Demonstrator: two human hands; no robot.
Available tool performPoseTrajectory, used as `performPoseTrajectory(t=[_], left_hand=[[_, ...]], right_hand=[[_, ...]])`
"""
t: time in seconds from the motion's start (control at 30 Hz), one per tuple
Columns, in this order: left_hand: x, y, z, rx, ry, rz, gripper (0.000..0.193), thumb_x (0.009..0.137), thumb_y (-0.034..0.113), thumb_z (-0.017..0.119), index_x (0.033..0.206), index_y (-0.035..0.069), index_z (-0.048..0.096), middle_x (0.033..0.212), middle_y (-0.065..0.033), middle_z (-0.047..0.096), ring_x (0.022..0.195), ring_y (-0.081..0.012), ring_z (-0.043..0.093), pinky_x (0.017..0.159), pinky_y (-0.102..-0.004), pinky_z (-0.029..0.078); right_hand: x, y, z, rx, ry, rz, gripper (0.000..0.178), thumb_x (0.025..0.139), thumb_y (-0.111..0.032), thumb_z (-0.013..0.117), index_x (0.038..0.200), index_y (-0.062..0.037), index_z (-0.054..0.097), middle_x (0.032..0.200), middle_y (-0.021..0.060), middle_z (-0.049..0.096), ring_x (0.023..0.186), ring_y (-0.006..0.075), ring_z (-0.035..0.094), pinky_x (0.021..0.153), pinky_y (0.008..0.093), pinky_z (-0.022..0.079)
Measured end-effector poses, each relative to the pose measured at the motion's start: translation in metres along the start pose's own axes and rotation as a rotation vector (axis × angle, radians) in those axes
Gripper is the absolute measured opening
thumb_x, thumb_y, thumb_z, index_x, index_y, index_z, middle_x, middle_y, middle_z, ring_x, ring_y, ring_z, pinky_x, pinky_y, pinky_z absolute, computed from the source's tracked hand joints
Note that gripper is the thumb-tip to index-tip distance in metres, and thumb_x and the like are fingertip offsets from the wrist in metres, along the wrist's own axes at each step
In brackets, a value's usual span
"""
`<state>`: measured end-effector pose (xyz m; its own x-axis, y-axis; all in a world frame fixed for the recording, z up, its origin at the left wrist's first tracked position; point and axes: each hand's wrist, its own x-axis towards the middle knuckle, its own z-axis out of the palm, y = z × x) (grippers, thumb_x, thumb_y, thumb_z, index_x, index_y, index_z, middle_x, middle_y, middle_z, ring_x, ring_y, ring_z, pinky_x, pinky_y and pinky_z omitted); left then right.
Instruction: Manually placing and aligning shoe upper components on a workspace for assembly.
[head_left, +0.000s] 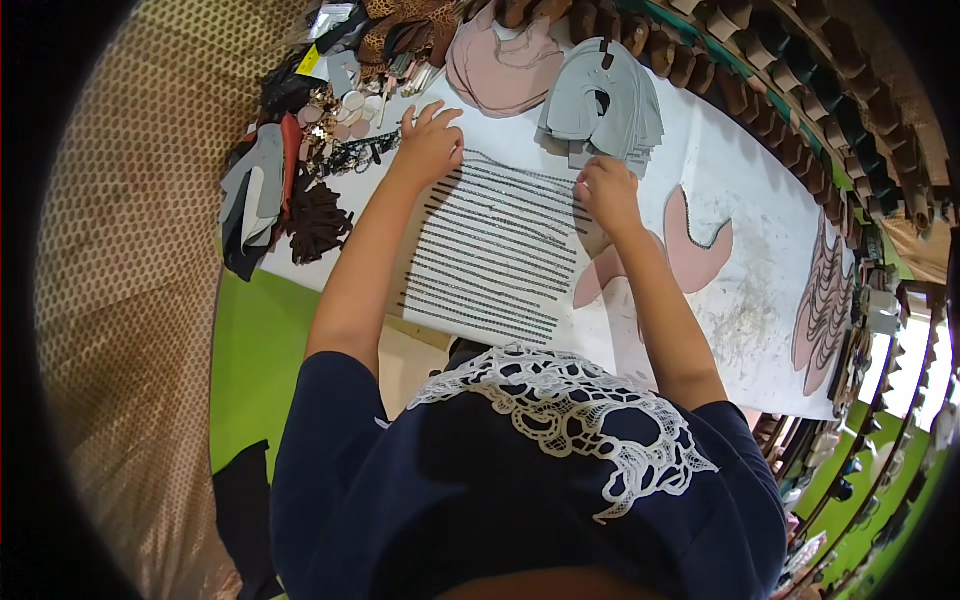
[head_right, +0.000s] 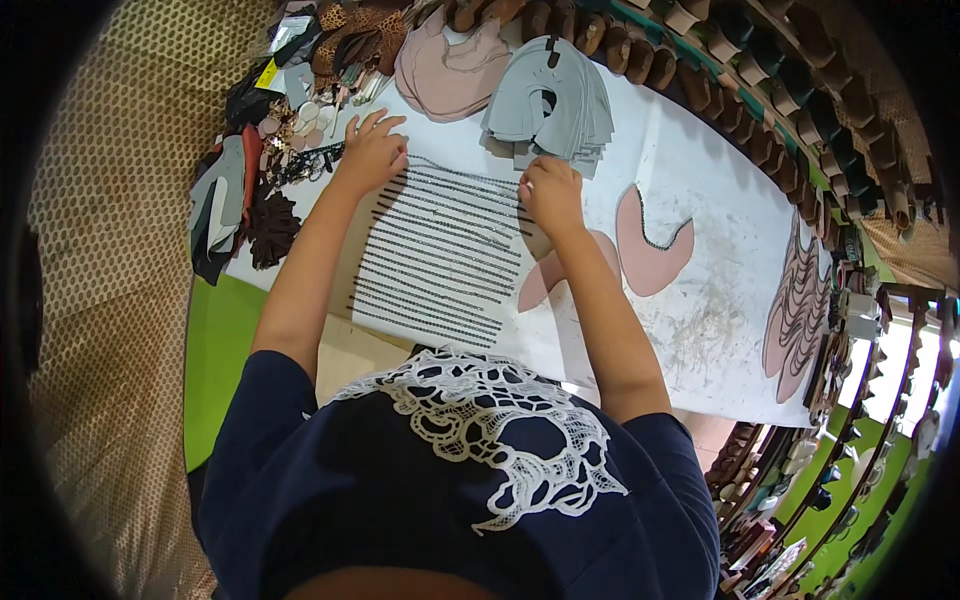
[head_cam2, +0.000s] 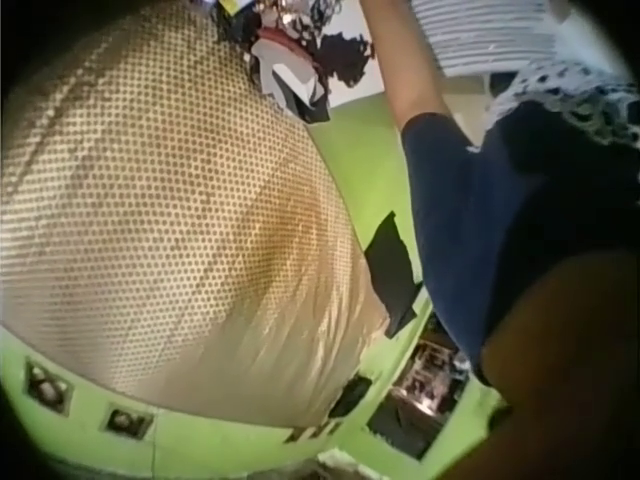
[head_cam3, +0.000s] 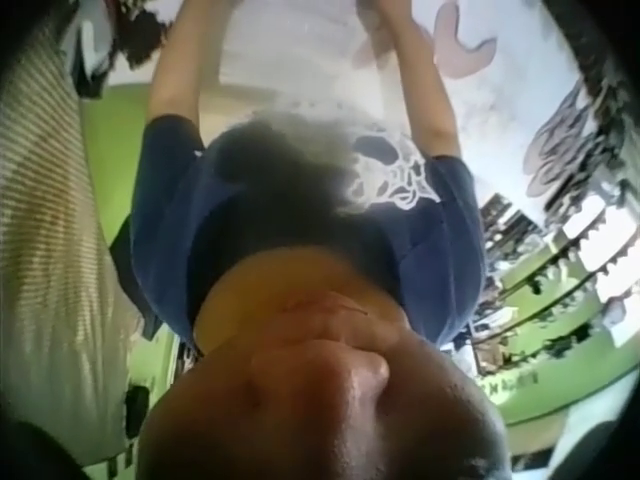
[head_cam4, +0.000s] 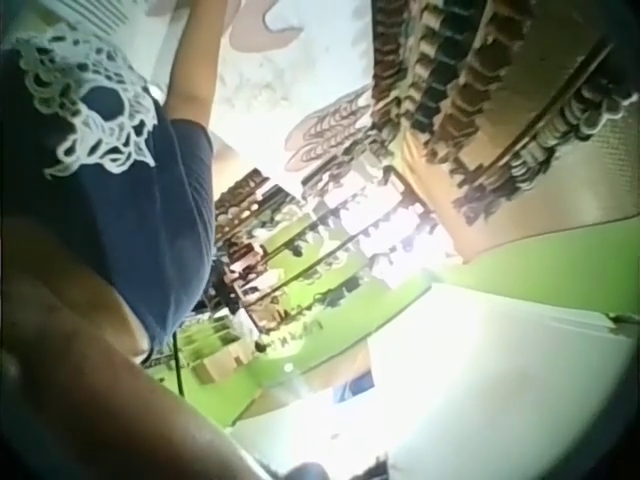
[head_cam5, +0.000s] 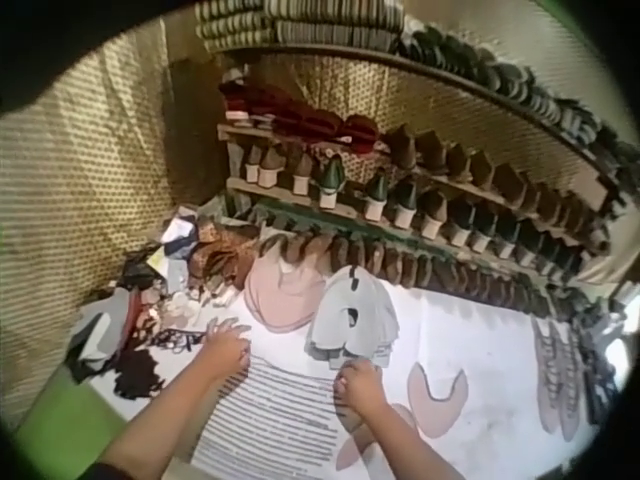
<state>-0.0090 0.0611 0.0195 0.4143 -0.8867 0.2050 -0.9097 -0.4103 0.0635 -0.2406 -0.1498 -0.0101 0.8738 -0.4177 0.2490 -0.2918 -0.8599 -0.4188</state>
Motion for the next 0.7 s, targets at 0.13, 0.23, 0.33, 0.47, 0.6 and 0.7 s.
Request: performPoseTrajectory(t=[0.13, 0.23, 0.33, 0.47, 0.6, 0.7], left_hand=[[-0.01, 0.042, -0.019, -0.066, 0.096, -0.017, 0.004, 0.074, 0.017, 0.066, 0.077, 0.016, 0.063, 0.129, -0.0008, 0.052, 0.129, -0.0281, 0.038, 0.105, -0.0579, 0.02], [-0.02, 0.082, -0.027, -0.122, 0.11, -0.028, 0.004, 0.074, 0.017, 0.066, 0.076, 0.015, 0.062, 0.13, -0.0017, 0.051, 0.129, -0.0283, 0.037, 0.105, -0.0584, 0.018], [-0.032, 0.115, -0.023, -0.181, 0.128, -0.037, 0.004, 0.074, 0.016, 0.066, 0.075, 0.015, 0.062, 0.131, -0.0019, 0.051, 0.129, -0.0283, 0.036, 0.105, -0.0593, 0.018], [-0.057, 0.166, -0.017, -0.207, 0.132, -0.065, 0.005, 0.072, 0.017, 0.066, 0.073, 0.014, 0.062, 0.127, -0.0013, 0.053, 0.127, -0.0272, 0.038, 0.103, -0.0596, 0.021], [-0.082, 0.212, -0.009, -0.244, 0.06, -0.093, 0.005, 0.072, 0.017, 0.067, 0.073, 0.014, 0.062, 0.127, -0.0013, 0.053, 0.127, -0.0272, 0.038, 0.103, -0.0601, 0.02], [-0.103, 0.237, -0.004, -0.249, 0.04, -0.15, 0.005, 0.071, 0.017, 0.067, 0.073, 0.014, 0.063, 0.126, -0.0015, 0.053, 0.126, -0.0273, 0.038, 0.103, -0.0604, 0.019]], right_hand=[[-0.014, 0.021, -0.022, 0.128, 0.084, -0.01, 0.006, 0.069, -0.013, 0.068, 0.074, -0.0119, 0.066, 0.098, 0.0015, 0.062, 0.101, 0.0243, 0.055, 0.085, 0.0409, 0.041], [-0.03, 0.033, -0.052, 0.086, 0.109, -0.038, 0.007, 0.07, -0.013, 0.069, 0.076, -0.0112, 0.066, 0.1, 0.0046, 0.063, 0.098, 0.0261, 0.057, 0.082, 0.0389, 0.044], [-0.052, 0.052, -0.073, 0.013, 0.097, -0.013, 0.007, 0.07, -0.011, 0.069, 0.077, -0.01, 0.066, 0.102, 0.0074, 0.064, 0.096, 0.0277, 0.059, 0.083, 0.0383, 0.046], [-0.089, 0.079, -0.092, 0.023, 0.077, 0.059, 0.009, 0.07, -0.01, 0.067, 0.079, -0.0096, 0.067, 0.105, 0.0082, 0.064, 0.099, 0.0283, 0.058, 0.086, 0.0395, 0.045], [-0.116, 0.106, -0.089, -0.008, 0.093, 0.048, 0.011, 0.071, -0.012, 0.067, 0.081, -0.0099, 0.067, 0.106, 0.0082, 0.063, 0.1, 0.0281, 0.057, 0.086, 0.0398, 0.044], [-0.119, 0.112, -0.087, -0.005, 0.089, 0.039, 0.011, 0.072, -0.013, 0.066, 0.082, -0.0103, 0.067, 0.107, 0.0083, 0.063, 0.101, 0.0285, 0.057, 0.086, 0.0403, 0.044]])
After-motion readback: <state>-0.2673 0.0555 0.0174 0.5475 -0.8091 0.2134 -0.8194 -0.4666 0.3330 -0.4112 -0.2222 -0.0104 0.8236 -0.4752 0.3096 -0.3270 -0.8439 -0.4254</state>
